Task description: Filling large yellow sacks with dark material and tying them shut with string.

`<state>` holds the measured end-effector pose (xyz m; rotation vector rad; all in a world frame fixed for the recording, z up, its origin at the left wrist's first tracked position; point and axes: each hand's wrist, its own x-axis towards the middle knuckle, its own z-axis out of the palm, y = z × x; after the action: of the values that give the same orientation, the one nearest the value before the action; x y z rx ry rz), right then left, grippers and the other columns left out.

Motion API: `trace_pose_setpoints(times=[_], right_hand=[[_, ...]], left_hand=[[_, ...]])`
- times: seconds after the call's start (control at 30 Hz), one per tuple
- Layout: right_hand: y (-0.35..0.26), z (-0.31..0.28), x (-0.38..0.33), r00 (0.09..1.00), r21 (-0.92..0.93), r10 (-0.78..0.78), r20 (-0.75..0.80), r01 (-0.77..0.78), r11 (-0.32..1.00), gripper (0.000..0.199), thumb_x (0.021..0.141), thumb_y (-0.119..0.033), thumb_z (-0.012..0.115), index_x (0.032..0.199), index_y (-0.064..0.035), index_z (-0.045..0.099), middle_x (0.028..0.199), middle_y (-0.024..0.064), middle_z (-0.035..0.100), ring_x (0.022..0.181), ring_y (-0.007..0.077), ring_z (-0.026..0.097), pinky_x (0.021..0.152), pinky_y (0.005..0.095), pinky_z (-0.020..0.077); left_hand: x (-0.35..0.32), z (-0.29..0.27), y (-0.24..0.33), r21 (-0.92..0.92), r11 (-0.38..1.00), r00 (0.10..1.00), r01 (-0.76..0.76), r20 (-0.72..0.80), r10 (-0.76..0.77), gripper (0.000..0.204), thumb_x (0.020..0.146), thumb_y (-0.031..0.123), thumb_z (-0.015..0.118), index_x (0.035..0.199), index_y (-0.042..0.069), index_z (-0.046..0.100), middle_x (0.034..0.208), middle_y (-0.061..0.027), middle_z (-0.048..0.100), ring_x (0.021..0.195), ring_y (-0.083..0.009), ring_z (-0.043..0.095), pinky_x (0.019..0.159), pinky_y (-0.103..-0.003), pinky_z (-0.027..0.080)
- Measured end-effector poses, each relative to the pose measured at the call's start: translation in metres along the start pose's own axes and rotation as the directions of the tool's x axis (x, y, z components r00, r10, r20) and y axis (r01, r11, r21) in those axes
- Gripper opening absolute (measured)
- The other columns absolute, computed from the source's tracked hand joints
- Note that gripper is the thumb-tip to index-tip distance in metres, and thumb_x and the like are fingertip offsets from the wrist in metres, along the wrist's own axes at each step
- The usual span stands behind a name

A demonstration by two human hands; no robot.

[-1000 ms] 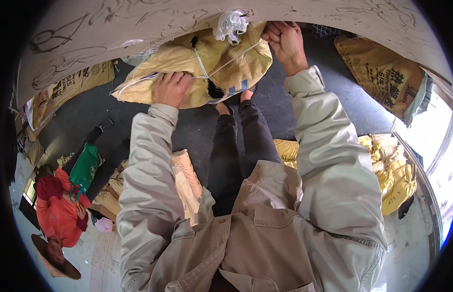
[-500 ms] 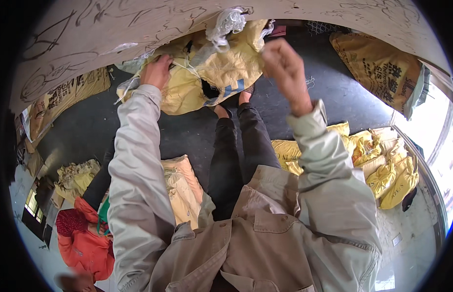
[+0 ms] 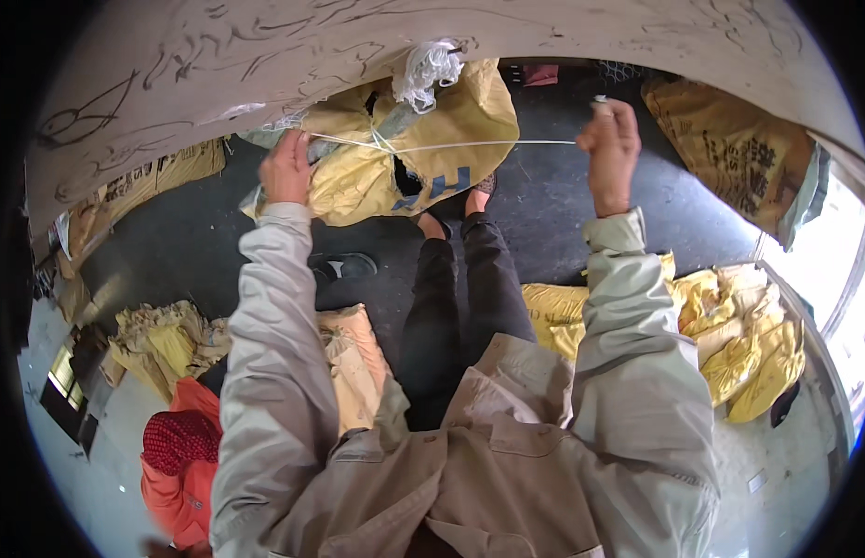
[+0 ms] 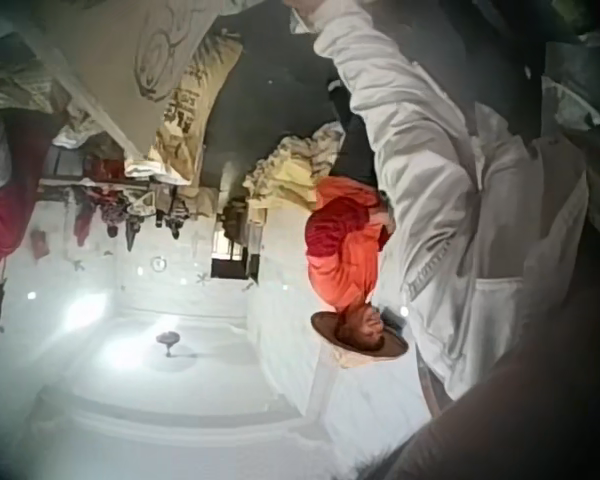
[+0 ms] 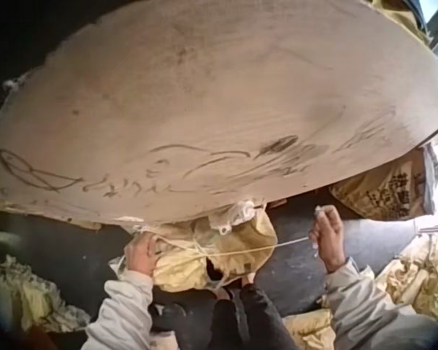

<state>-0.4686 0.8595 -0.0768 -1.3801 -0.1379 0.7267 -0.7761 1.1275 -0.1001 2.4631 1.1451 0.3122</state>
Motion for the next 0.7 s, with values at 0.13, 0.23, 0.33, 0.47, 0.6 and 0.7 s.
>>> trace_pose_setpoints(times=[0.13, 0.23, 0.33, 0.47, 0.6, 0.7], right_hand=[[-0.011, 0.061, 0.018, 0.945, -0.489, -0.143, 0.295, 0.278, 0.827, 0.032, 0.079, -0.016, 0.060, 0.105, -0.0004, 0.048, 0.066, 0.0006, 0.049, 0.057, 0.0092, 0.043, 0.051, 0.0222, 0.0373], [-0.010, 0.092, 0.033, 0.914, -0.817, 0.003, 0.407, 0.362, 0.449, 0.037, 0.075, -0.012, 0.061, 0.107, 0.0005, 0.048, 0.084, 0.0052, 0.057, 0.074, 0.0141, 0.051, 0.065, 0.0259, 0.0427], [0.008, 0.095, 0.054, 0.873, -0.586, -0.141, 0.468, 0.425, 0.689, 0.024, 0.074, -0.006, 0.057, 0.096, 0.0016, 0.053, 0.084, 0.0085, 0.059, 0.070, 0.0143, 0.054, 0.060, 0.0279, 0.0437], [0.025, 0.063, 0.058, 0.946, -0.502, -0.240, 0.220, 0.321, 0.803, 0.017, 0.074, -0.004, 0.053, 0.090, 0.0016, 0.056, 0.076, 0.0052, 0.058, 0.066, 0.0119, 0.051, 0.057, 0.0270, 0.0417], [0.022, 0.048, -0.040, 0.983, -0.425, -0.011, 0.185, 0.090, 0.901, 0.014, 0.077, -0.006, 0.048, 0.087, 0.0003, 0.056, 0.071, -0.0001, 0.054, 0.063, 0.0070, 0.046, 0.054, 0.0231, 0.0388], [-0.002, 0.050, -0.127, 0.963, -0.520, -0.050, 0.265, 0.186, 0.833, 0.015, 0.077, -0.005, 0.045, 0.085, 0.0005, 0.056, 0.071, 0.0037, 0.056, 0.066, 0.0092, 0.051, 0.057, 0.0247, 0.0413]], left_hand=[[0.006, -0.022, 0.027, 0.383, 0.896, 0.970, -0.226, 0.003, 0.244, 0.013, 0.078, 0.019, 0.054, 0.088, 0.013, 0.060, 0.090, -0.0091, 0.059, 0.082, -0.0283, 0.056, 0.071, -0.038, 0.044], [-0.002, 0.000, 0.028, 0.622, 0.760, 0.950, -0.188, -0.081, 0.301, 0.013, 0.077, 0.017, 0.054, 0.088, 0.013, 0.059, 0.097, -0.0081, 0.056, 0.084, -0.0278, 0.055, 0.073, -0.038, 0.043], [-0.018, 0.019, 0.028, 0.490, 0.861, 0.991, 0.135, -0.078, -0.110, 0.013, 0.076, 0.014, 0.053, 0.089, 0.010, 0.056, 0.097, -0.0086, 0.051, 0.079, -0.0306, 0.053, 0.069, -0.039, 0.044], [-0.016, 0.014, 0.010, 0.285, 0.958, 0.996, -0.022, -0.079, 0.046, 0.011, 0.076, 0.012, 0.053, 0.086, 0.010, 0.055, 0.087, -0.0084, 0.051, 0.076, -0.0298, 0.053, 0.064, -0.039, 0.044], [-0.052, 0.001, 0.007, 0.204, 0.976, 0.994, 0.073, 0.061, -0.087, 0.012, 0.075, 0.011, 0.052, 0.087, 0.010, 0.055, 0.084, -0.0083, 0.052, 0.076, -0.0289, 0.053, 0.059, -0.041, 0.043], [-0.115, -0.011, 0.005, 0.170, 0.985, 1.000, -0.015, -0.015, 0.018, 0.006, 0.074, 0.012, 0.054, 0.079, 0.010, 0.053, 0.080, -0.0049, 0.052, 0.074, -0.0241, 0.052, 0.057, -0.038, 0.040]])
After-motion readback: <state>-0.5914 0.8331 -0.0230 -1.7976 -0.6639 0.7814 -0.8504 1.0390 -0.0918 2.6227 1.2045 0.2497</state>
